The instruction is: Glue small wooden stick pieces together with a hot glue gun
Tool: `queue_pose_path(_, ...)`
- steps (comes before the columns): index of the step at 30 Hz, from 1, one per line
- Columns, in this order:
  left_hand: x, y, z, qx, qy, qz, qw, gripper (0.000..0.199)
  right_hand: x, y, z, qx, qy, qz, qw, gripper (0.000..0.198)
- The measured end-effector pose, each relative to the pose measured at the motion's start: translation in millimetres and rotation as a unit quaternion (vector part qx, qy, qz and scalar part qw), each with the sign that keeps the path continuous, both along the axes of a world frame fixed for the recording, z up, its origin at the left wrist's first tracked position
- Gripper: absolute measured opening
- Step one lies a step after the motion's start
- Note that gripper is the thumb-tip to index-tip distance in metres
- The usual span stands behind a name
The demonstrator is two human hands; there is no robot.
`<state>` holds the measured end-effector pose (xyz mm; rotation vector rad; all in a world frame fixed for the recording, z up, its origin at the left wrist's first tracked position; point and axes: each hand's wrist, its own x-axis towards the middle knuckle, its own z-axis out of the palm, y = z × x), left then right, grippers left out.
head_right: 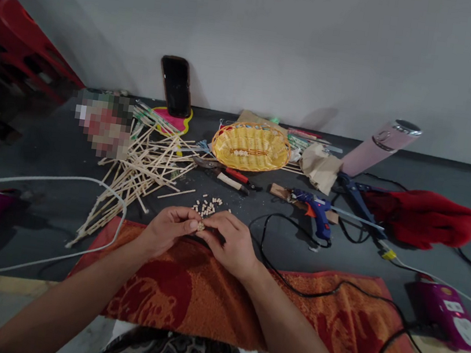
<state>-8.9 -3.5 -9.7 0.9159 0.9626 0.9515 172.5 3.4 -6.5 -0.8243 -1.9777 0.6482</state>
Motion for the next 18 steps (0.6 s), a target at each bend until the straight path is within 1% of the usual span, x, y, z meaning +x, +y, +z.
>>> queue_pose_path(3, 0.7, -0.3, -2.1, -0.002, -0.003, -0.013, 1.0, 0.027, 0.4, -0.9, 0.4, -0.008, -0.002, -0.005, 1.0, 0.012)
queue_pose_path(7, 0.1, -0.5, -4.8, -0.002, 0.004, -0.031, 1.0, 0.031, 0.2, -2.3, 1.2, -0.019, -0.014, 0.001, 1.0, 0.023)
queue_pose_path(9, -0.3, -0.8, -5.7, -0.002, 0.014, -0.029, 0.999, 0.033, -0.3, -2.3, 1.6, -0.012, -0.018, 0.012, 1.0, 0.025)
queue_pose_path(13, 0.4, -1.5, -7.0, 0.001, 0.027, -0.022, 0.999, 0.035, -1.0, -1.2, 2.9, 0.006, -0.011, 0.008, 1.0, 0.018)
queue_pose_path(18, 2.1, -1.2, -7.3, 0.011, 0.016, 0.0, 1.0, 0.04, -0.3, -0.3, 5.4, 0.0, -0.016, -0.003, 1.0, 0.013)
